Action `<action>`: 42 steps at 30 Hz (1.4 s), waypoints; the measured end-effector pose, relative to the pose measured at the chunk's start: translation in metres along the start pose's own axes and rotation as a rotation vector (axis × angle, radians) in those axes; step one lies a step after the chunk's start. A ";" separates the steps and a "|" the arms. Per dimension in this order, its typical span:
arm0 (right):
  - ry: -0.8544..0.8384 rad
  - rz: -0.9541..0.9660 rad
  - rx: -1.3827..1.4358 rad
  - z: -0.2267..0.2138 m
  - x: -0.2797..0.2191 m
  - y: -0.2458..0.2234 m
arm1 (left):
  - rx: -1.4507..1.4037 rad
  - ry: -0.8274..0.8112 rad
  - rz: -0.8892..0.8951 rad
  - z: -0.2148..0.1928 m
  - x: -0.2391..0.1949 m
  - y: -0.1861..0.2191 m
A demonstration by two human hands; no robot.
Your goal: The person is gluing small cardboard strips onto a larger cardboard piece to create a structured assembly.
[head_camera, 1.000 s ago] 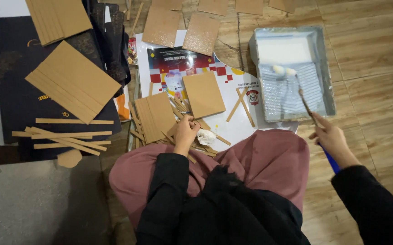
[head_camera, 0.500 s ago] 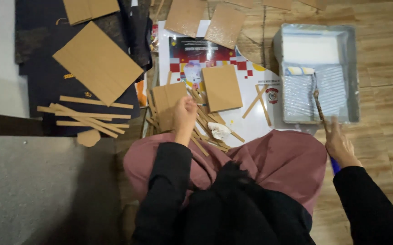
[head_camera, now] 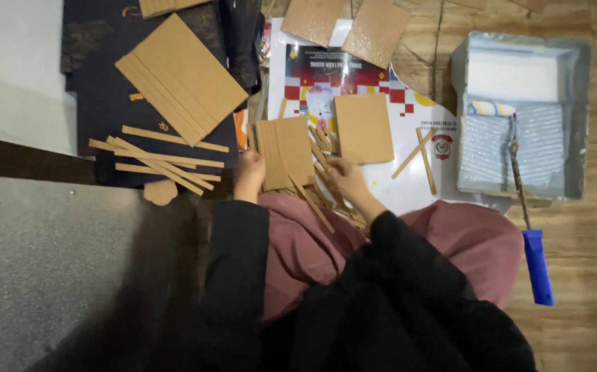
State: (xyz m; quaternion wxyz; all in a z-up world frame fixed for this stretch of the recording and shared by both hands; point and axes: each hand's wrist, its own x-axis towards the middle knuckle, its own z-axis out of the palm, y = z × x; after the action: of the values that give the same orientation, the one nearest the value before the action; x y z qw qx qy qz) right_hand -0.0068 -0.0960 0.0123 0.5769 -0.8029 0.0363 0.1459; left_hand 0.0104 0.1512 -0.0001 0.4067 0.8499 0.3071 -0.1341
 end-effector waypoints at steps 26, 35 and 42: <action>0.137 0.211 0.362 0.025 0.024 -0.017 | -0.034 -0.098 -0.086 -0.051 -0.070 0.074; 0.281 0.128 0.313 -0.093 0.056 0.012 | -0.049 0.001 0.022 -0.035 -0.053 0.052; 0.317 0.171 0.272 -0.134 0.053 0.045 | -0.035 -0.178 0.306 0.021 -0.080 0.069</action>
State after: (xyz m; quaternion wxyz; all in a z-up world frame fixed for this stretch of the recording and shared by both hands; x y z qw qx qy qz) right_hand 0.0595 -0.2303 -0.0050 0.6523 -0.7247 0.2138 0.0602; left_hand -0.0078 0.0686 0.0672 0.4627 0.8642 0.1392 -0.1401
